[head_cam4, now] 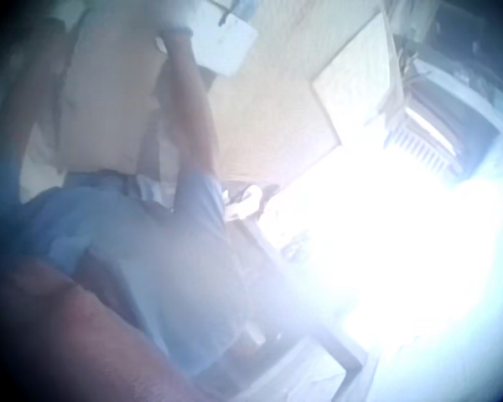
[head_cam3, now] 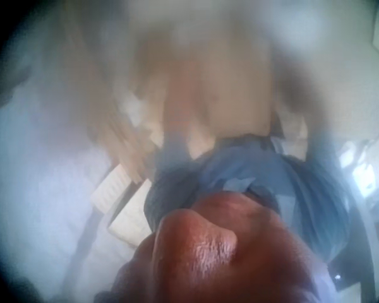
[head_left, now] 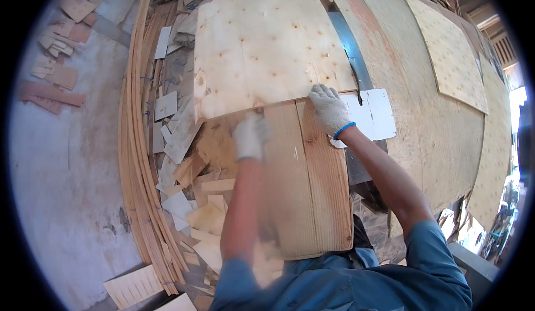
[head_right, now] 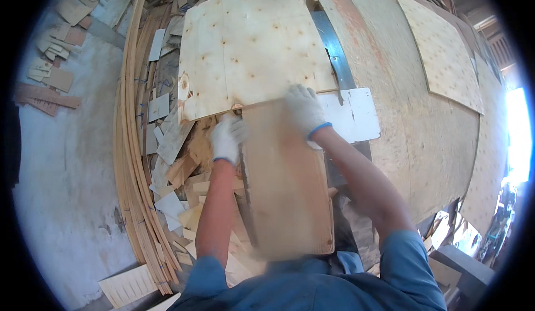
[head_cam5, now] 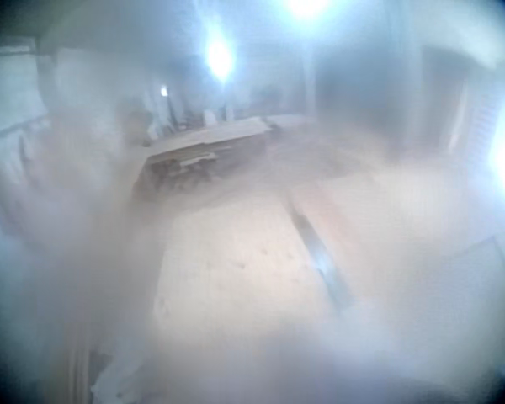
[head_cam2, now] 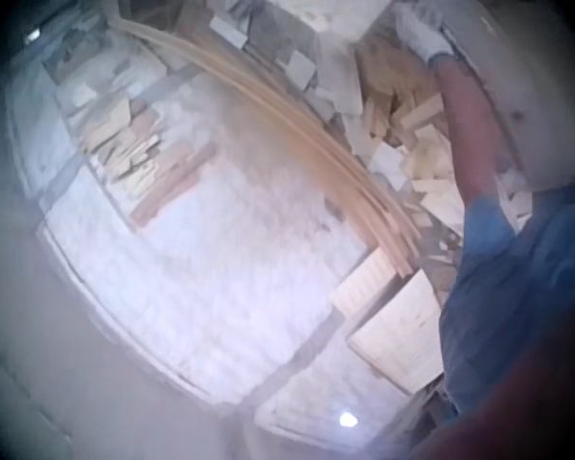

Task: The person uses a circular saw to cut a large sheet of plywood into smaller rectangular pieces. They position the sheet on a workbench, guide the saw along the wood, and separate the cut sections.

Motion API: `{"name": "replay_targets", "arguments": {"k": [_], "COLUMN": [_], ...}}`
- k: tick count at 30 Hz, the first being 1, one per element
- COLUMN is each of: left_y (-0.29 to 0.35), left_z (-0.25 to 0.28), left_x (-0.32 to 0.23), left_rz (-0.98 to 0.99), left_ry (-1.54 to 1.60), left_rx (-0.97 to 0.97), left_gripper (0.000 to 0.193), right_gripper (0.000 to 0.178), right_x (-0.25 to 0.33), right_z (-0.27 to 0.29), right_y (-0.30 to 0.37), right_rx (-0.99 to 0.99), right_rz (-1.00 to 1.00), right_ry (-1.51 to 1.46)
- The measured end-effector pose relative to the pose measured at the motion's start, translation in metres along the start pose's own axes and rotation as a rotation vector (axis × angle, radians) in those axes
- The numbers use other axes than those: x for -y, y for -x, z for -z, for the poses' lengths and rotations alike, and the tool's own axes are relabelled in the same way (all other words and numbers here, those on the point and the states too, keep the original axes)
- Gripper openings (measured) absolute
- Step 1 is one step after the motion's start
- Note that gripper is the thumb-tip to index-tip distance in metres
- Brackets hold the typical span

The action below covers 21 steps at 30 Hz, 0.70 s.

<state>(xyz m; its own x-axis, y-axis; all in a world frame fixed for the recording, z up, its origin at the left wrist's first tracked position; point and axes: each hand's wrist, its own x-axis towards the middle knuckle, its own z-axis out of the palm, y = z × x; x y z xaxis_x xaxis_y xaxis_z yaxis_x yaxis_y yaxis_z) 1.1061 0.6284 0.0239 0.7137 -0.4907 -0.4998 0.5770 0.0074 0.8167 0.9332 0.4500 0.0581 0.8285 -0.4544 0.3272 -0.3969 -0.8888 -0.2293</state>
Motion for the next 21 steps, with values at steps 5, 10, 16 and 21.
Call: {"name": "replay_targets", "arguments": {"k": [5,10,16,21], "left_y": [-0.057,-0.099,-0.077,-0.029], "left_z": [0.113,0.082,0.073,0.096], "left_x": [-0.019,-0.035,-0.036,-0.019], "left_rz": [0.033,-0.066,-0.093,-0.13], "left_ry": [0.295,0.624,0.511,0.57], "left_rx": [-0.025,0.052,0.001,-0.035], "left_gripper": [0.056,0.052,0.042,0.047], "right_gripper": [0.028,0.021,0.015,0.014], "right_x": [0.02,0.022,0.013,0.039], "right_z": [0.006,0.003,-0.005,0.01], "right_y": [-0.008,-0.015,-0.004,0.049], "right_rx": [0.066,0.072,0.033,0.125], "right_rz": [-0.033,-0.023,-0.06,-0.075], "right_ry": [0.014,-0.013,-0.015,0.049]}}
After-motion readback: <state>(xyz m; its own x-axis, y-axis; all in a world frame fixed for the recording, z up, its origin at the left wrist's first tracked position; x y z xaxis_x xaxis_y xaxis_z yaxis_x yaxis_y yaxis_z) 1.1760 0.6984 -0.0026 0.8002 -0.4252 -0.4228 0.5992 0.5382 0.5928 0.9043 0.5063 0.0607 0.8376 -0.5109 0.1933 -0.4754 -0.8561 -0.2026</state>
